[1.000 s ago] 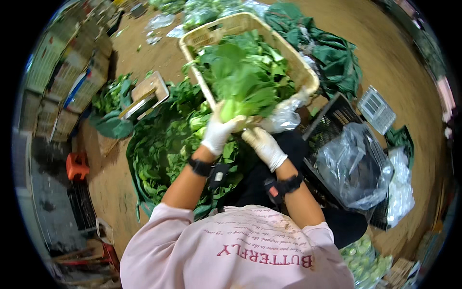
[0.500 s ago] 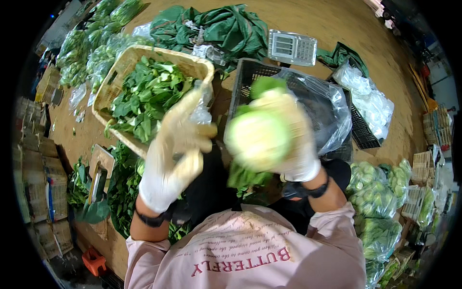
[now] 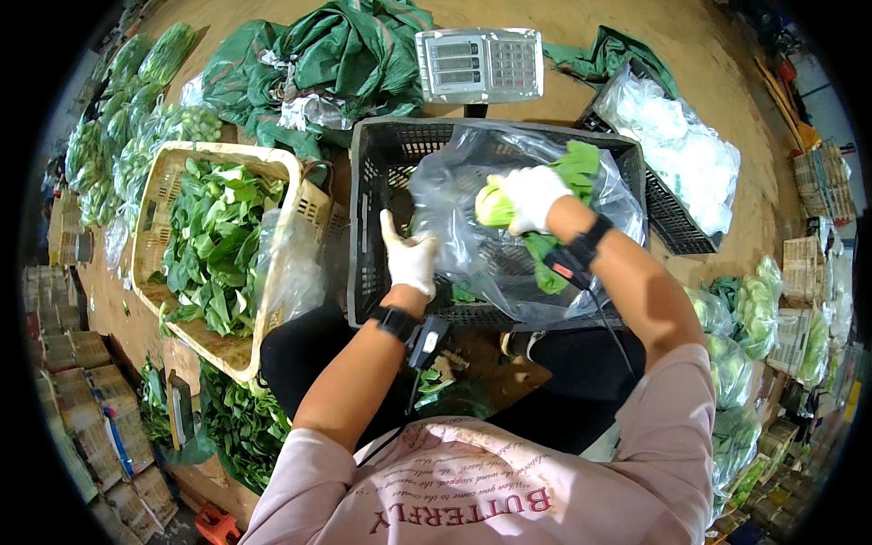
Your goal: The person sorts leafy green vegetables, trims the stems with a knife, and places them into plastic bags which are then tied.
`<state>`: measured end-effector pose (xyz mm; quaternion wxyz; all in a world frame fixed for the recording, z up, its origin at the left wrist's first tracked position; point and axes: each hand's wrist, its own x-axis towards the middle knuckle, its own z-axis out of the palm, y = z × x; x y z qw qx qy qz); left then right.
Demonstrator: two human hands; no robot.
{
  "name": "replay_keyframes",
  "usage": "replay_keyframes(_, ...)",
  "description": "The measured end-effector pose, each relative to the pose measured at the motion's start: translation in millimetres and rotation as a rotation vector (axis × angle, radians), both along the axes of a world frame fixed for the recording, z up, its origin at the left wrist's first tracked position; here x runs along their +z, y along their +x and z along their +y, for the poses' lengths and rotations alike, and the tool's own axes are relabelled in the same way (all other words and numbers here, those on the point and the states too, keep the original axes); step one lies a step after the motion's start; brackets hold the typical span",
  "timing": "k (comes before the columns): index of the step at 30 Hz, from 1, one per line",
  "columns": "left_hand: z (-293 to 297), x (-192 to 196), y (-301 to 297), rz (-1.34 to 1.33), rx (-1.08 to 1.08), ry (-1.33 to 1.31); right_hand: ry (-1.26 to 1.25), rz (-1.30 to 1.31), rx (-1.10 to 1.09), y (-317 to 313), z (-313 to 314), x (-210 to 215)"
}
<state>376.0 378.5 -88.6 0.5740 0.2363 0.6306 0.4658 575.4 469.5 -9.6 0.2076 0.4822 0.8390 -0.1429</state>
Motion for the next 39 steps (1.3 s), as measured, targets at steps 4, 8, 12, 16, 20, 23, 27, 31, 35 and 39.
replay_keyframes(4, 0, 1, -14, -0.16, -0.022, 0.146, -0.247, -0.101, 0.148, -44, 24, -81)
replay_keyframes(8, -8, 13, -27, -0.243, -0.141, 0.15, 0.028, 0.016, 0.068, -69, 11, -171)
replay_keyframes(12, -14, 25, -32, -0.338, -0.199, 0.231, 0.02, 0.153, -0.163, -57, -7, -227)
replay_keyframes(16, -19, 16, -49, -0.369, -0.148, 0.203, -0.311, 0.073, -0.32, -59, 23, -188)
replay_keyframes(20, -6, 6, -67, -0.576, -0.1, 0.054, 0.021, -0.216, -0.495, 18, 18, -177)
replay_keyframes(23, 3, 30, -66, -0.495, -0.326, -0.163, 0.146, -0.576, -0.303, 71, 14, -136)
replay_keyframes(27, 12, 37, -68, -0.085, -0.475, 0.059, 0.363, -0.471, -0.099, 94, 23, -97)
replay_keyframes(31, 22, 62, -66, -0.299, -0.254, 0.175, 0.496, -0.279, 0.054, 140, 18, -78)
replay_keyframes(35, 5, 42, -69, -0.196, -0.322, 0.079, 0.134, -0.331, -0.06, 70, 11, -33)
replay_keyframes(39, 7, 38, -68, -0.397, -0.267, 0.063, -0.223, -0.024, 0.079, -14, -5, -35)
